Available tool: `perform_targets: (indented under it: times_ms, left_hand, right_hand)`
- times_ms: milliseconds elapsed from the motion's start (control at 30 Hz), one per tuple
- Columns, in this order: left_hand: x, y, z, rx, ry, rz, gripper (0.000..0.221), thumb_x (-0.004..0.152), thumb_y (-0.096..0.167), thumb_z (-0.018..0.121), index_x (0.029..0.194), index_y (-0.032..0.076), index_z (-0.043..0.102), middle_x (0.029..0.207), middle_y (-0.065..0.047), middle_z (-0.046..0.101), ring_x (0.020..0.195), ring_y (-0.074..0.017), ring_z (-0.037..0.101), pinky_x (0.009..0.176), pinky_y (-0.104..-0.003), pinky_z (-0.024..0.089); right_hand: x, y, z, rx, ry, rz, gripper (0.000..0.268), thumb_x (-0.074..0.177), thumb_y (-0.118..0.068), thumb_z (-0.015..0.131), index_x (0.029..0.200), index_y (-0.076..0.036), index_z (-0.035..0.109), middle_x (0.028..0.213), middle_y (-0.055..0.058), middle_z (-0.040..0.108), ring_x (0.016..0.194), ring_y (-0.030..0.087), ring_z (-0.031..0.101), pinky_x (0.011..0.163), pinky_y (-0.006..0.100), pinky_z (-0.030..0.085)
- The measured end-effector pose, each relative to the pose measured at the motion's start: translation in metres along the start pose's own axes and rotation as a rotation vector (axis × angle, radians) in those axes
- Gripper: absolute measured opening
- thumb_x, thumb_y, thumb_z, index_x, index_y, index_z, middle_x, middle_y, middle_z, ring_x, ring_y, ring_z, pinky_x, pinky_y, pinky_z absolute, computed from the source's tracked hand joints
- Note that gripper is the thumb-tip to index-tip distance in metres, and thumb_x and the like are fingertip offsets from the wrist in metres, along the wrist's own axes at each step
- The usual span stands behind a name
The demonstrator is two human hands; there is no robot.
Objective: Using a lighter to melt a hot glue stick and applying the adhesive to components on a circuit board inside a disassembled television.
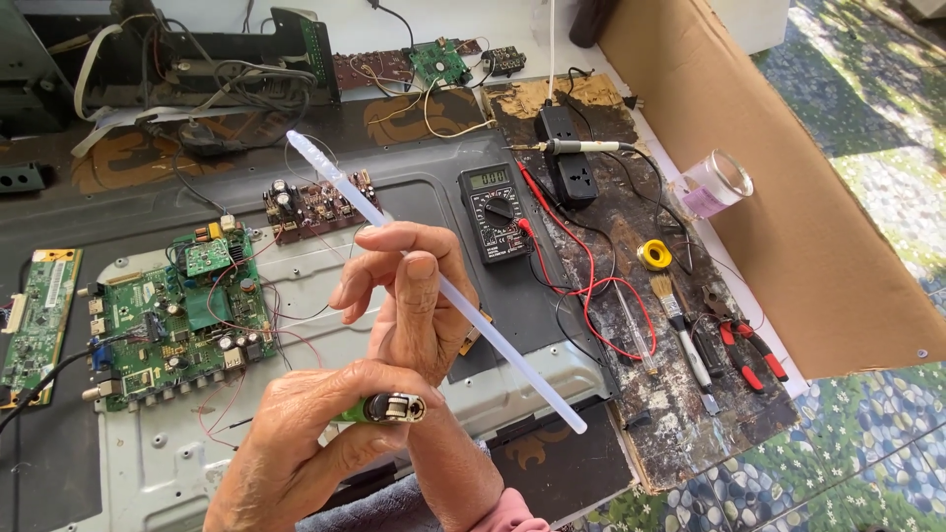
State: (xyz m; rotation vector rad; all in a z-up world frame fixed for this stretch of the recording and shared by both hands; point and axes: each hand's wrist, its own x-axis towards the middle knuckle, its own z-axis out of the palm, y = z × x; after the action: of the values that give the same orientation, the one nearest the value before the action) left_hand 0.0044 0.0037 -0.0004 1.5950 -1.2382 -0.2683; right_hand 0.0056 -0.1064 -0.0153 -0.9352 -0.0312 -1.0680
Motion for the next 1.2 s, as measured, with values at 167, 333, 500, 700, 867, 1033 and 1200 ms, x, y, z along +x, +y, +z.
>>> perform_targets:
  times_ms: [167,333,500,700,867,1033,1200]
  left_hand:
    - [0.003,0.001,0.001,-0.004,-0.001,0.001,0.025,0.101,0.037,0.052,0.108,0.019,0.068,0.090,0.008,0.076,0.058,-0.0136,0.064,0.058,-0.024,0.049]
    - [0.003,0.005,-0.001,-0.024,-0.011,-0.033,0.027,0.102,0.042,0.050,0.107,0.023,0.070,0.079,0.007,0.072,0.053,-0.0147,0.057,0.056,-0.024,0.045]
    - [0.001,0.001,0.002,0.018,0.024,0.003,0.025,0.101,0.038,0.053,0.106,0.020,0.069,0.081,0.008,0.071,0.053,-0.0132,0.057,0.056,-0.023,0.046]
    - [0.008,0.007,0.005,-0.015,0.012,0.031,0.022,0.102,0.033,0.053,0.110,0.019,0.067,0.094,0.010,0.075,0.062,-0.0135,0.065,0.065,-0.024,0.051]
    - [0.007,0.005,0.005,-0.022,0.055,0.042,0.024,0.102,0.032,0.052,0.112,0.015,0.065,0.099,0.005,0.076,0.072,-0.0125,0.074,0.068,-0.023,0.054]
    - [0.001,-0.006,0.002,0.012,0.205,0.019,0.019,0.098,0.028,0.061,0.109,0.014,0.069,0.095,0.004,0.076,0.068,-0.0095,0.067,0.068,-0.021,0.051]
    - [-0.002,-0.029,-0.006,-0.115,0.214,-0.041,0.031,0.100,0.044,0.054,0.104,0.015,0.066,0.066,0.001,0.061,0.051,-0.0101,0.055,0.054,-0.022,0.049]
  right_hand:
    - [0.003,0.001,-0.002,0.004,-0.008,-0.013,0.040,0.109,-0.040,0.051,0.103,-0.002,0.063,0.067,0.008,0.056,0.054,0.017,0.057,0.048,0.024,0.041]
    - [0.003,-0.001,-0.001,-0.023,-0.002,-0.003,0.041,0.108,-0.043,0.051,0.103,-0.004,0.063,0.063,0.008,0.055,0.054,0.016,0.056,0.049,0.024,0.041]
    - [0.003,-0.004,0.001,-0.023,-0.055,0.027,0.042,0.109,-0.043,0.052,0.105,-0.003,0.064,0.065,0.008,0.057,0.055,0.016,0.058,0.048,0.022,0.040]
    - [0.011,-0.013,0.001,-0.081,-0.096,0.099,0.041,0.108,-0.046,0.051,0.106,-0.006,0.063,0.068,0.005,0.057,0.058,0.011,0.058,0.047,0.021,0.039]
    - [0.008,-0.003,-0.010,-0.019,0.070,-0.030,0.051,0.106,-0.053,0.053,0.121,-0.005,0.064,0.080,0.004,0.057,0.062,0.010,0.051,0.047,0.024,0.043]
    - [0.005,-0.012,0.004,-0.044,0.038,-0.305,0.044,0.112,-0.049,0.046,0.117,-0.008,0.061,0.101,0.005,0.048,0.074,0.011,0.050,0.058,0.026,0.052]
    - [-0.003,-0.014,0.011,0.211,-0.195,0.084,0.033,0.109,-0.036,0.049,0.099,-0.007,0.061,0.082,0.006,0.055,0.080,0.015,0.049,0.067,0.027,0.045]
